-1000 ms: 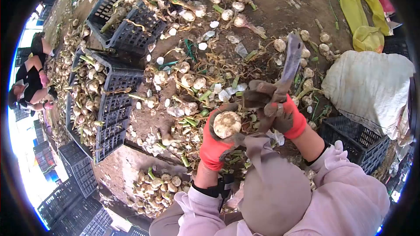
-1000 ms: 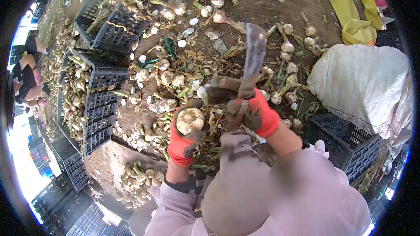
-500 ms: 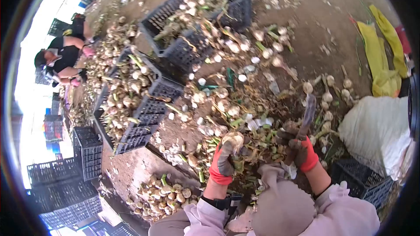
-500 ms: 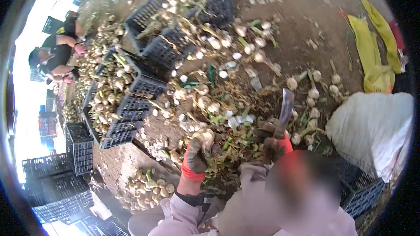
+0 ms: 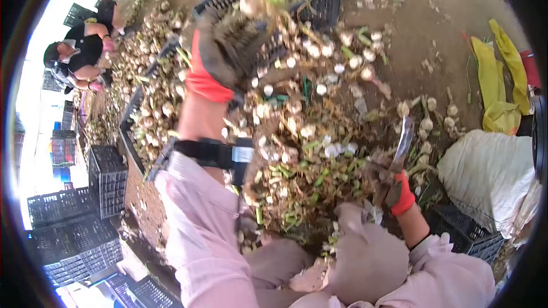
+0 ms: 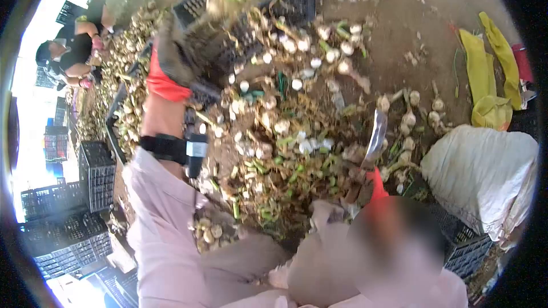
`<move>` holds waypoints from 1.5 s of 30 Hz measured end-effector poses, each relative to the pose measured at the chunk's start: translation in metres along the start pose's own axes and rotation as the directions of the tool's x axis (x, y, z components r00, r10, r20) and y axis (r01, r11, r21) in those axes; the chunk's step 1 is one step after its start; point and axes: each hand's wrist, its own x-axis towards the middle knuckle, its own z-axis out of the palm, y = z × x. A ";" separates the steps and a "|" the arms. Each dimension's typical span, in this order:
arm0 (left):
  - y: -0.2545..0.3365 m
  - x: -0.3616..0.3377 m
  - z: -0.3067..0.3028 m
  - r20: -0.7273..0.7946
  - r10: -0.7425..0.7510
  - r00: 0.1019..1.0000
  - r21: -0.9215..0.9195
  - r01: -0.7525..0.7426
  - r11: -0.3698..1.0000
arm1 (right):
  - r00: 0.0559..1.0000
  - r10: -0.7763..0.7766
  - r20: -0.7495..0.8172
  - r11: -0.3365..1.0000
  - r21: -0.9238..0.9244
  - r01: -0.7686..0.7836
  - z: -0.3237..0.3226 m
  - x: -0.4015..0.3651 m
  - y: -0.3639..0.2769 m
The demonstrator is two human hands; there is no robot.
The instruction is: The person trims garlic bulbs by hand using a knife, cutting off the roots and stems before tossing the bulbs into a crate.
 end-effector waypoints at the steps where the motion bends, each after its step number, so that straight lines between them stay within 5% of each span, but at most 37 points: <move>1: 0.002 -0.004 -0.022 0.058 -0.010 0.998 0.032 0.008 0.999 | 0.982 -0.010 -0.189 0.998 0.066 0.023 -0.038 0.006 0.020; 4: -0.016 -0.052 -0.100 -0.181 -0.165 0.970 0.416 0.228 0.881 | 0.971 -0.071 -0.228 0.992 -0.115 0.046 -0.045 0.004 0.016; 6: -0.050 -0.102 -0.164 -0.128 -0.193 0.973 0.880 0.201 0.431 | 0.984 -0.062 -0.170 0.983 -0.183 0.030 -0.047 0.006 0.010; 7: -0.066 -0.129 -0.176 -0.264 -0.235 0.935 0.964 0.249 -0.092 | 0.979 -0.066 -0.195 0.961 -0.275 0.010 -0.036 0.006 0.005; 8: -0.078 -0.149 -0.168 -0.493 -0.422 0.761 0.867 0.389 -0.312 | 0.973 -0.077 -0.218 0.931 -0.365 -0.008 -0.024 0.006 0.002; 9: -0.106 -0.170 -0.193 -0.494 -0.522 0.695 0.851 0.262 -0.456 | 0.966 -0.095 -0.240 0.892 -0.451 -0.025 -0.016 0.004 -0.001; 10: -0.134 -0.192 -0.203 -0.526 -0.528 0.666 0.816 0.222 -0.533 | 0.973 -0.071 -0.219 0.926 -0.378 -0.017 -0.013 -0.001 -0.004; 11: -0.147 -0.201 -0.189 -0.599 -0.590 0.542 0.799 0.349 -0.490 | 0.966 -0.068 -0.251 0.939 -0.343 -0.023 -0.017 -0.003 -0.002; 13: -0.190 -0.234 -0.199 -0.509 -0.519 0.687 0.804 0.162 -0.573 | 0.942 -0.083 -0.326 0.961 -0.277 -0.011 -0.035 -0.011 0.000; 17: -0.217 -0.253 -0.224 -0.585 -0.427 0.690 0.783 0.342 -0.520 | 0.944 -0.224 -0.243 0.962 -0.213 0.173 -0.026 -0.021 -0.010; 19: -0.214 -0.274 -0.254 -0.469 -0.575 0.671 0.790 0.028 -0.612 | 0.905 -0.151 -0.397 0.983 0.032 0.178 -0.090 -0.028 -0.010; 20: -0.171 -0.270 -0.197 -0.528 -0.596 0.605 0.785 0.081 -0.614 | 0.845 -0.246 -0.475 0.968 -0.083 0.235 -0.104 -0.031 -0.019; 22: -0.149 -0.294 -0.217 -0.572 -0.697 0.433 0.727 -0.126 -0.675 | 0.704 -0.420 -0.573 0.907 -0.293 0.303 -0.114 -0.018 -0.026; 26: -0.117 -0.314 -0.207 -0.678 -0.735 0.007 0.707 -0.269 -0.654 | 0.726 -0.456 -0.514 0.734 -0.678 -0.019 -0.129 0.022 -0.027; 28: -0.121 -0.297 -0.189 -0.679 -0.731 -0.068 0.717 -0.275 -0.640 | 0.751 -0.477 -0.457 0.531 -0.831 -0.168 -0.112 0.046 -0.033; 30: -0.141 -0.259 -0.165 -0.662 -0.749 0.013 0.741 -0.136 -0.657 | 0.755 -0.549 -0.358 0.240 -0.933 -0.268 -0.139 0.075 -0.025; 31: -0.159 -0.234 -0.150 -0.634 -0.769 0.083 0.773 0.069 -0.630 | 0.764 -0.574 -0.296 0.081 -0.948 -0.307 -0.146 0.087 -0.022; 32: -0.176 -0.208 -0.135 -0.602 -0.783 0.153 0.789 0.263 -0.555 | 0.745 -0.570 -0.345 0.085 -0.927 -0.364 -0.132 0.087 -0.029; 34: -0.203 -0.177 -0.086 -0.231 -0.832 0.504 0.696 0.683 0.221 | 0.818 -0.481 -0.316 0.289 -0.938 -0.192 -0.099 0.075 -0.049; 35: -0.234 -0.160 -0.075 -0.145 -0.771 0.621 0.623 0.662 0.416 | 0.852 -0.436 -0.289 0.390 -0.914 -0.110 -0.090 0.071 -0.050; 36: -0.254 -0.144 -0.049 -0.017 -0.745 0.667 0.369 0.696 0.616 | 0.900 -0.355 -0.253 0.581 -0.814 0.001 -0.088 0.068 -0.044; 38: -0.251 -0.126 0.019 0.070 -0.652 0.755 0.283 0.611 0.739 | 0.875 -0.483 0.046 0.379 -0.889 0.256 -0.041 0.047 -0.037; 39: -0.265 -0.122 0.027 0.161 -0.666 0.728 0.382 0.576 0.723 | 0.855 -0.490 0.169 0.246 -0.915 0.321 -0.016 0.039 -0.038; 40: -0.266 -0.111 0.039 0.262 -0.788 0.557 0.585 0.557 0.589 | 0.827 -0.481 0.291 0.108 -0.917 0.385 0.007 0.032 -0.041; 41: -0.267 -0.118 0.040 0.283 -0.763 0.581 0.445 0.625 0.641 | 0.790 -0.457 0.409 -0.031 -0.895 0.446 0.024 0.024 -0.043; 43: -0.262 -0.135 0.042 0.311 -0.706 0.636 0.134 0.707 0.695 | 0.938 -0.302 0.167 0.598 -0.734 0.323 0.040 0.006 -0.045; 44: -0.247 -0.138 0.037 0.305 -0.691 0.655 0.174 0.675 0.717 | 0.983 -0.161 0.092 0.828 -0.530 0.185 0.042 0.001 -0.045; 45: -0.244 -0.146 0.034 0.227 -0.662 0.714 0.213 0.627 0.749 | 0.990 -0.115 0.087 0.858 -0.493 0.143 0.038 0.000 -0.046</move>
